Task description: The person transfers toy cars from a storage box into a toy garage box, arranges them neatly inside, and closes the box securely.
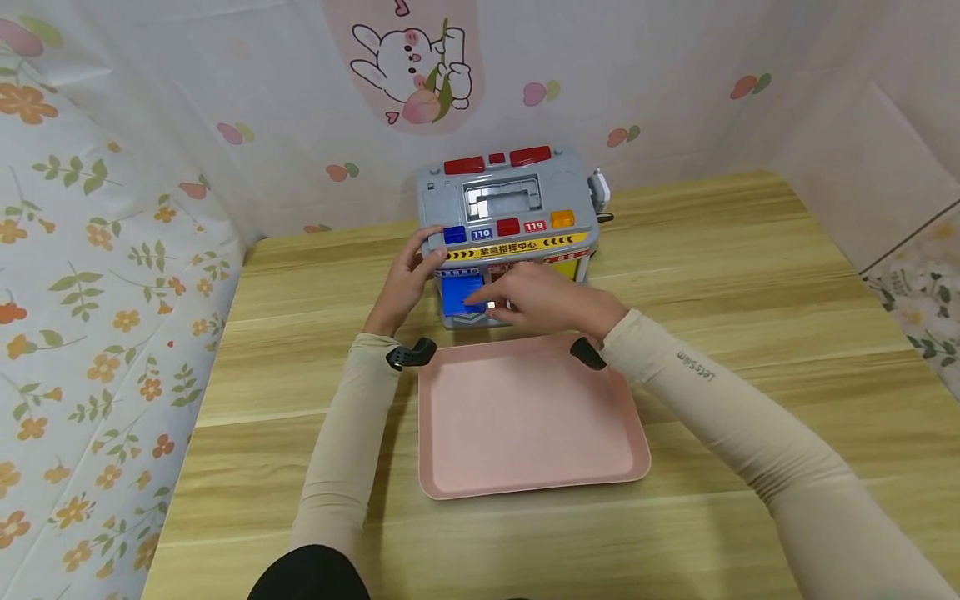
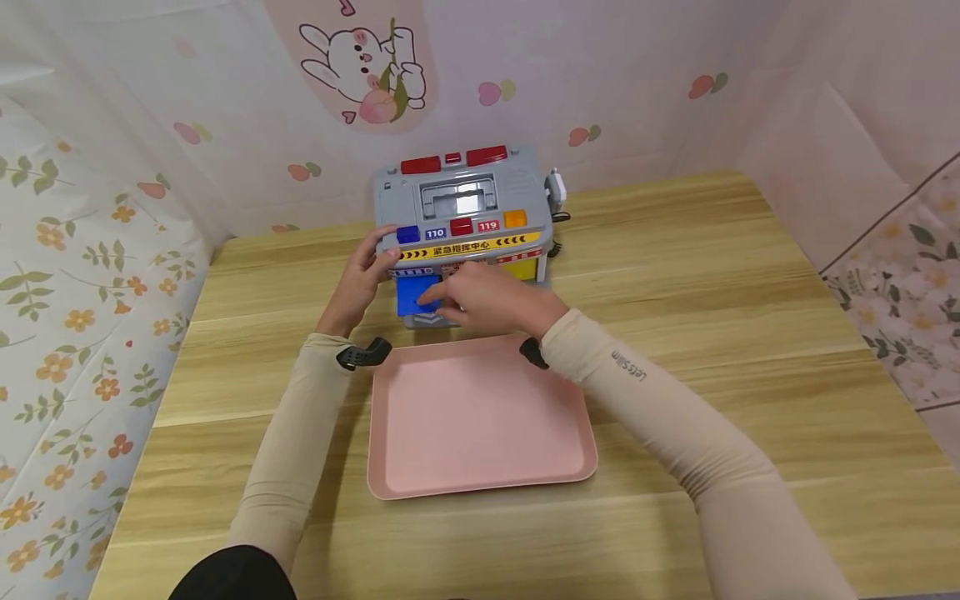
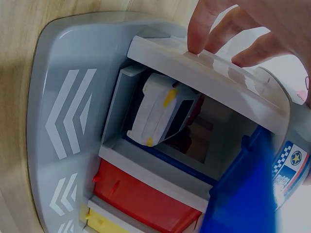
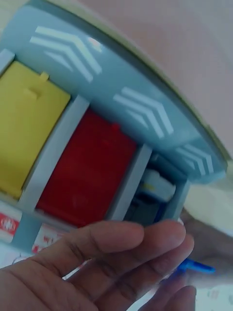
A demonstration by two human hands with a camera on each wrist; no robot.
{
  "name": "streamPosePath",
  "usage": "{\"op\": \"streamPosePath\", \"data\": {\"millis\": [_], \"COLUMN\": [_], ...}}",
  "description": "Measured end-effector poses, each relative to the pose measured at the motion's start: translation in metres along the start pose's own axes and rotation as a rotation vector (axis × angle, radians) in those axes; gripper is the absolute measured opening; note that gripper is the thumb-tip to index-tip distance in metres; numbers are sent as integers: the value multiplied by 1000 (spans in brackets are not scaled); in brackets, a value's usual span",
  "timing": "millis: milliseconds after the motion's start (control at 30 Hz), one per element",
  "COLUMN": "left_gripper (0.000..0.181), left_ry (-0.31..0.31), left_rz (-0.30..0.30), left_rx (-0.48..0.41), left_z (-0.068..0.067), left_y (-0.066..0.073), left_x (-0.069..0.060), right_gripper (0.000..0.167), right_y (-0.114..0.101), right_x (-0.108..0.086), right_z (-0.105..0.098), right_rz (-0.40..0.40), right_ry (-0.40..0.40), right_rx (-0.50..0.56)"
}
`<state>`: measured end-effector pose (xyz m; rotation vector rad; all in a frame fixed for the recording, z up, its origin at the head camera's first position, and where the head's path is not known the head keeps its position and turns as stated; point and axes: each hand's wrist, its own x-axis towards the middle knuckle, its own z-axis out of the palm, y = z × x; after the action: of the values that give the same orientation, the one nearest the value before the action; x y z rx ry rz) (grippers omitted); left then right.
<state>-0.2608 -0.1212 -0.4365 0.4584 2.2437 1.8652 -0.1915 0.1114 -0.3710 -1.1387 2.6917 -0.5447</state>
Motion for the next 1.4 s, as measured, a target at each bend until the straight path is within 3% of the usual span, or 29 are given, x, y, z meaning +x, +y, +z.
{"op": "streamPosePath", "data": {"millis": [367, 667, 1000, 1400], "left_gripper": [42, 43, 43, 42], "left_ry": [-3, -8, -2, -26], "left_rz": [6, 2, 6, 4], "left_rx": [-25, -21, -32, 5], "left_z": [0, 2, 3, -2], "left_y": [1, 3, 4, 6], "left_x": [0, 0, 0, -1], "right_gripper": [34, 36, 44, 48], "right_y": [14, 24, 26, 16], "right_x": [11, 16, 20, 21], "right_z": [20, 29, 34, 35], "right_rz": [10, 18, 78, 170], "right_ry": [-70, -31, -101, -103], "right_rx": [-36, -136, -222, -348]}}
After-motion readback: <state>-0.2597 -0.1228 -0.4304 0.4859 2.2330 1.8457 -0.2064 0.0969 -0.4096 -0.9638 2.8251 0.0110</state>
